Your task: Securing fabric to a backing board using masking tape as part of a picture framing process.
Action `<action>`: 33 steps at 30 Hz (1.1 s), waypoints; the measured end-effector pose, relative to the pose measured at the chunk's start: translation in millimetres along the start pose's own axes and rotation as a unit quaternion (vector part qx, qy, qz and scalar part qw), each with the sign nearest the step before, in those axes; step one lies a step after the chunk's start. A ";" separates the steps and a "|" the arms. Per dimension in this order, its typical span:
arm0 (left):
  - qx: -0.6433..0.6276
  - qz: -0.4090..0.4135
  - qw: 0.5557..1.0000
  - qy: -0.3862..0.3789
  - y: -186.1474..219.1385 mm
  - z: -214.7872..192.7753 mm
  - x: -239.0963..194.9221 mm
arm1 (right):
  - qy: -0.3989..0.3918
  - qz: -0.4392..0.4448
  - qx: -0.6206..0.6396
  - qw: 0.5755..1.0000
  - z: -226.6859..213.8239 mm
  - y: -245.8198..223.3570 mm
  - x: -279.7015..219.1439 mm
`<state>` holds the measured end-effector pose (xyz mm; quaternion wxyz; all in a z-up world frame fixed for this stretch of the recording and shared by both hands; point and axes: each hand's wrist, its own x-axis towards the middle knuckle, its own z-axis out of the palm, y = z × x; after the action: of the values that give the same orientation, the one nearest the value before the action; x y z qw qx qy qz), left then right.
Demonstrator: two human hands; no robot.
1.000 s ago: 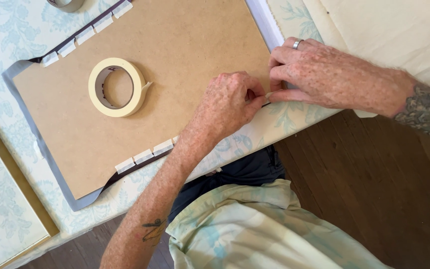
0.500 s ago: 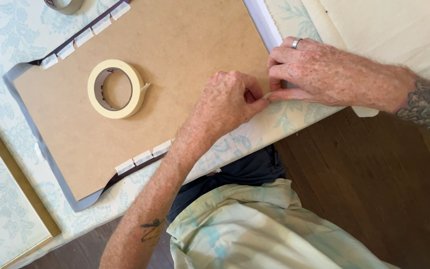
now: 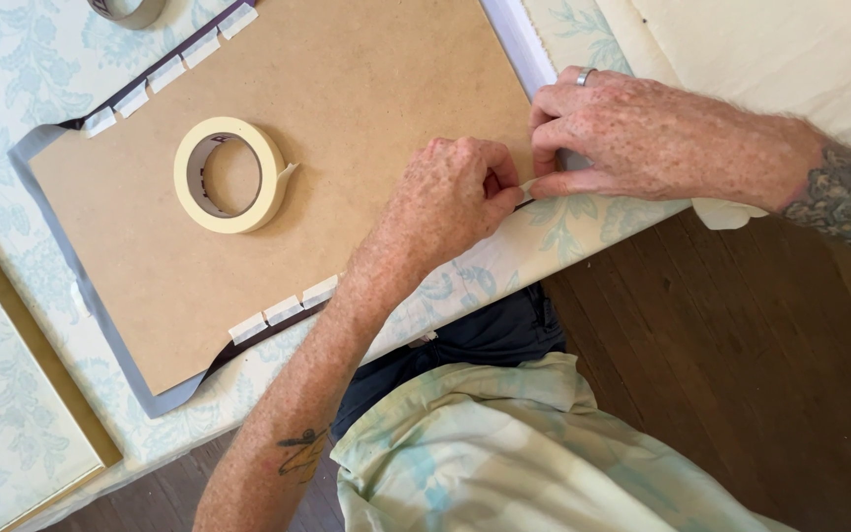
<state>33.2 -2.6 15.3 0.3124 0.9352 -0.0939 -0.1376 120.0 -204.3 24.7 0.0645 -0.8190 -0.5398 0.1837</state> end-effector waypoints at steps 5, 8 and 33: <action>0.018 0.013 1.000 0.022 -0.6 2.6 -3.0 | 0.016 -0.019 0.004 1.000 2.2 3.5 -0.9; -0.005 0.020 1.000 0.004 3.2 -12.0 -7.2 | 0.013 -0.008 0.000 1.000 3.2 -3.6 -5.7; 0.174 -0.081 0.956 0.224 -138.0 -94.3 143.4 | 0.172 0.050 0.053 0.982 15.1 -54.1 -32.3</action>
<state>210.8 121.2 -25.1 0.1457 0.9864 0.0317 0.0692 56.5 -212.9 34.7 0.1906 -0.8595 -0.4688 0.0716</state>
